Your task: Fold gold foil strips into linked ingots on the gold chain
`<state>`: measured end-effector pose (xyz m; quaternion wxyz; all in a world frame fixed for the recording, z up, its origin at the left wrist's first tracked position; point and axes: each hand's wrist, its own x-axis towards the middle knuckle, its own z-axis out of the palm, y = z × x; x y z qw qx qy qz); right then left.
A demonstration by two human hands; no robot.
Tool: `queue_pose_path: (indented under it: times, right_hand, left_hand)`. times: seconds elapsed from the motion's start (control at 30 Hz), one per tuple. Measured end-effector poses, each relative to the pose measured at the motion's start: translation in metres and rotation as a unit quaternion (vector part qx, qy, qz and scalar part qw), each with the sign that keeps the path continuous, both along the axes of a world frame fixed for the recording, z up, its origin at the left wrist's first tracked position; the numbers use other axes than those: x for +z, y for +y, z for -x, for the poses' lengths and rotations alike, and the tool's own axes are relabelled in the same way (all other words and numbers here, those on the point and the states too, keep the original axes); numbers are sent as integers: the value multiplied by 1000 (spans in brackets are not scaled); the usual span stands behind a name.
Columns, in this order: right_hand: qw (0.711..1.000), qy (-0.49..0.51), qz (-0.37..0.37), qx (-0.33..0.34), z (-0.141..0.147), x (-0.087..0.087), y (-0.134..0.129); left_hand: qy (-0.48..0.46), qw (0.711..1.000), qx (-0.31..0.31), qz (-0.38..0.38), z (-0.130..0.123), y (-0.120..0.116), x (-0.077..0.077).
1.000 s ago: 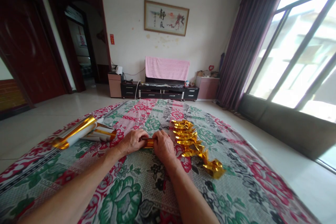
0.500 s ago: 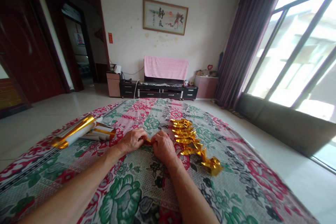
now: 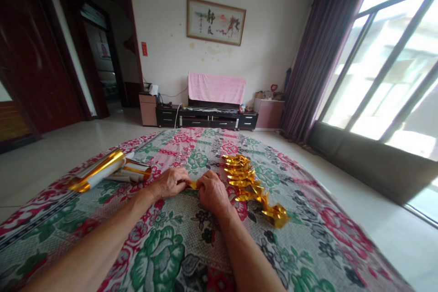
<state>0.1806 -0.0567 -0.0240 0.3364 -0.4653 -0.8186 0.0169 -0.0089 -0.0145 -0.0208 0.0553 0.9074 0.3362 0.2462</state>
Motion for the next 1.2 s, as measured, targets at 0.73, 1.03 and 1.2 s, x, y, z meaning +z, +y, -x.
queue_pose_path:
  times: [0.73,1.03,1.2]
  right_hand:
    - [1000,-4,-13,1,1,1,-4]
    - [1000,-1,-10,2,1,1,-5]
    - [1000,2,-7,2,1,2,-5]
  left_hand:
    - [-41,999,-8,20,5,4,-3]
    - [-71,996,10,61,6,3,-3]
    - [-90,993,-6,70,7,3,0]
